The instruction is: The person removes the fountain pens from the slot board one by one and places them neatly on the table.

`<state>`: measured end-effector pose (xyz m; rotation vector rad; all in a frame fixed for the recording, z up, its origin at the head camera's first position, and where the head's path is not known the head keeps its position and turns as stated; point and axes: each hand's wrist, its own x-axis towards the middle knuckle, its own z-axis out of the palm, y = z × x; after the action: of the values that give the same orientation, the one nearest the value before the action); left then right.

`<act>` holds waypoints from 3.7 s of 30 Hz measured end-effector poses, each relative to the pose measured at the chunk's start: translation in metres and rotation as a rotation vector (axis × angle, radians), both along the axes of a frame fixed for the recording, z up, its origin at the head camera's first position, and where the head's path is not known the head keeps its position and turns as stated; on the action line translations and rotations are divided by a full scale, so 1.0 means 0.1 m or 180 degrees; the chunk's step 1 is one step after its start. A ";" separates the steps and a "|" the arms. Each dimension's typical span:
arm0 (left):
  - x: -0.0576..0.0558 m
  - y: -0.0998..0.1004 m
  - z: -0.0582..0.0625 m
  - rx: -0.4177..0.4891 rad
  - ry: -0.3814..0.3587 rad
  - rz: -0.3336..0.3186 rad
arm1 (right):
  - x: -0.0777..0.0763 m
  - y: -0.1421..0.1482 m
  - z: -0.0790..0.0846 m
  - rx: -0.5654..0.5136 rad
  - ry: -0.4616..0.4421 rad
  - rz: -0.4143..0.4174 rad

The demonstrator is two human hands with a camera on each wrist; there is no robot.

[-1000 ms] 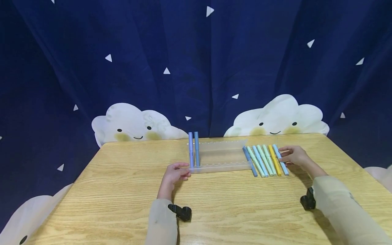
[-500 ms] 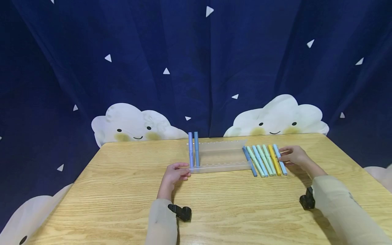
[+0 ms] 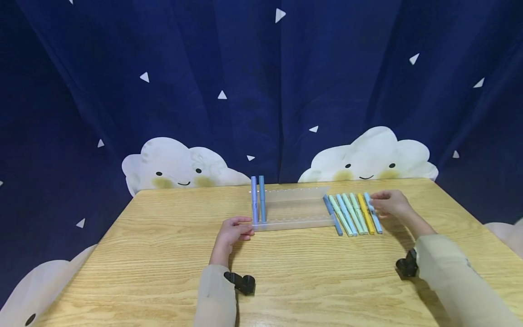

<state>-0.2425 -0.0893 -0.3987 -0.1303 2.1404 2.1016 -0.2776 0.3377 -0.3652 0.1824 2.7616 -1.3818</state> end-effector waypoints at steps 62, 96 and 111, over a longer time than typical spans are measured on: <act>0.00 0.00 0.00 0.0049 -0.0022 0.0039 | 0.09 -1.51 0.08 -0.1149 0.0561 0.0808; 0.01 -0.01 0.01 0.0061 -0.0035 0.0028 | 0.02 -2.28 -0.12 -0.1368 0.0716 0.1195; 0.00 0.00 0.01 0.0064 -0.0033 0.0042 | 0.01 -2.49 -0.07 -0.1247 0.0655 0.1194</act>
<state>-0.2422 -0.0896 -0.3982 -0.1532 2.1177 2.1243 -0.2765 0.0891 -0.3720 -0.4898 2.4168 -1.8594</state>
